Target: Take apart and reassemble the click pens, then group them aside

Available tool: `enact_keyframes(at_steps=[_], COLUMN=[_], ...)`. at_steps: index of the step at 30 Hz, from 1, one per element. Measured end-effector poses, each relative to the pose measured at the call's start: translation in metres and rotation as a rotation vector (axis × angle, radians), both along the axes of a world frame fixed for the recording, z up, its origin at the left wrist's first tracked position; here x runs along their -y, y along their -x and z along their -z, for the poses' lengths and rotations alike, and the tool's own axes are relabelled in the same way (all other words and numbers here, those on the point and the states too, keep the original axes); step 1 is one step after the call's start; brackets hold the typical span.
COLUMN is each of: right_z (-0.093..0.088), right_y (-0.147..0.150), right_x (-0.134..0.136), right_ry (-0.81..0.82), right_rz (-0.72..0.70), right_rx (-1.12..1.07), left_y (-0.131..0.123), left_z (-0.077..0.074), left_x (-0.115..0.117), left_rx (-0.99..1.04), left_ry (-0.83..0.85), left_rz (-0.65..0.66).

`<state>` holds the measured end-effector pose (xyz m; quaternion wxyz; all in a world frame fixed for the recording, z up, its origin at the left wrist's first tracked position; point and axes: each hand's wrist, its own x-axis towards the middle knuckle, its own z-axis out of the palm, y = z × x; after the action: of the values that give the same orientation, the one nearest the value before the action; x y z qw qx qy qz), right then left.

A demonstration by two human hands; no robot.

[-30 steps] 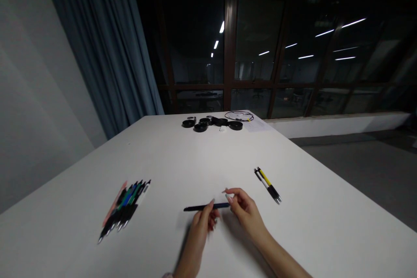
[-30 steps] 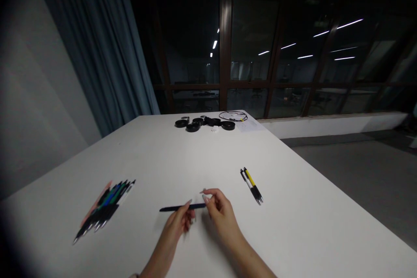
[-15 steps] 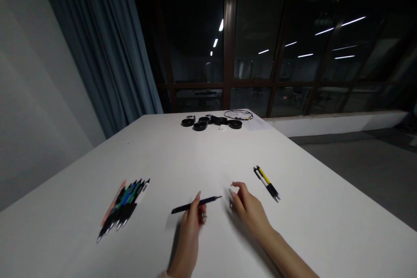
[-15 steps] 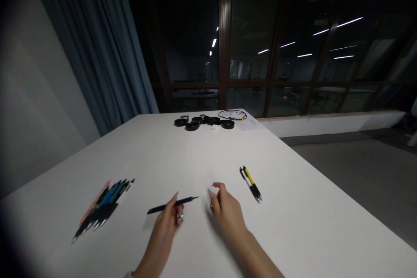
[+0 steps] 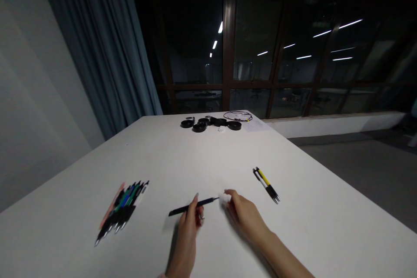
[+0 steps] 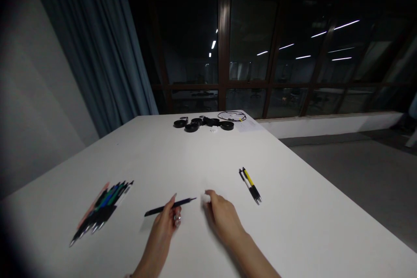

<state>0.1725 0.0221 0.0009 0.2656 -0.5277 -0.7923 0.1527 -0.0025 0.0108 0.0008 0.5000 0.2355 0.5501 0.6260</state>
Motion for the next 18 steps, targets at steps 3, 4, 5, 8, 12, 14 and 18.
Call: enact_keyframes(at_steps=[3,4,5,8,12,14,18], right_z=[0.000,0.001,0.000,-0.003,-0.011,-0.013,-0.009], right_y=[0.000,0.002,0.003,0.007,0.011,0.012,0.014], right_x=[-0.001,-0.002,-0.004,-0.008,-0.008,-0.006,-0.005], right_ry=[0.052,0.070,0.095,0.216,0.343,0.352,0.346], right_rz=[0.025,0.053,0.083,0.119,0.064,0.052,0.072], right_rx=[-0.397,-0.526,-0.648,-0.930,-1.099,-1.136,-1.144], left_y=[0.001,0.001,0.001,0.001,0.000,-0.001,-0.001], left_z=[-0.001,-0.001,-0.001,-0.004,-0.008,-0.009,-0.008], left_x=[0.000,0.000,0.000,0.002,0.004,0.003,0.003], left_rx=[-0.008,-0.011,-0.014,-0.027,-0.035,-0.038,-0.057], left_ry=[0.009,0.009,0.007,0.001,0.004,0.013,0.022], left_rz=[0.012,0.018,0.025,0.039,0.043,0.039,0.051])
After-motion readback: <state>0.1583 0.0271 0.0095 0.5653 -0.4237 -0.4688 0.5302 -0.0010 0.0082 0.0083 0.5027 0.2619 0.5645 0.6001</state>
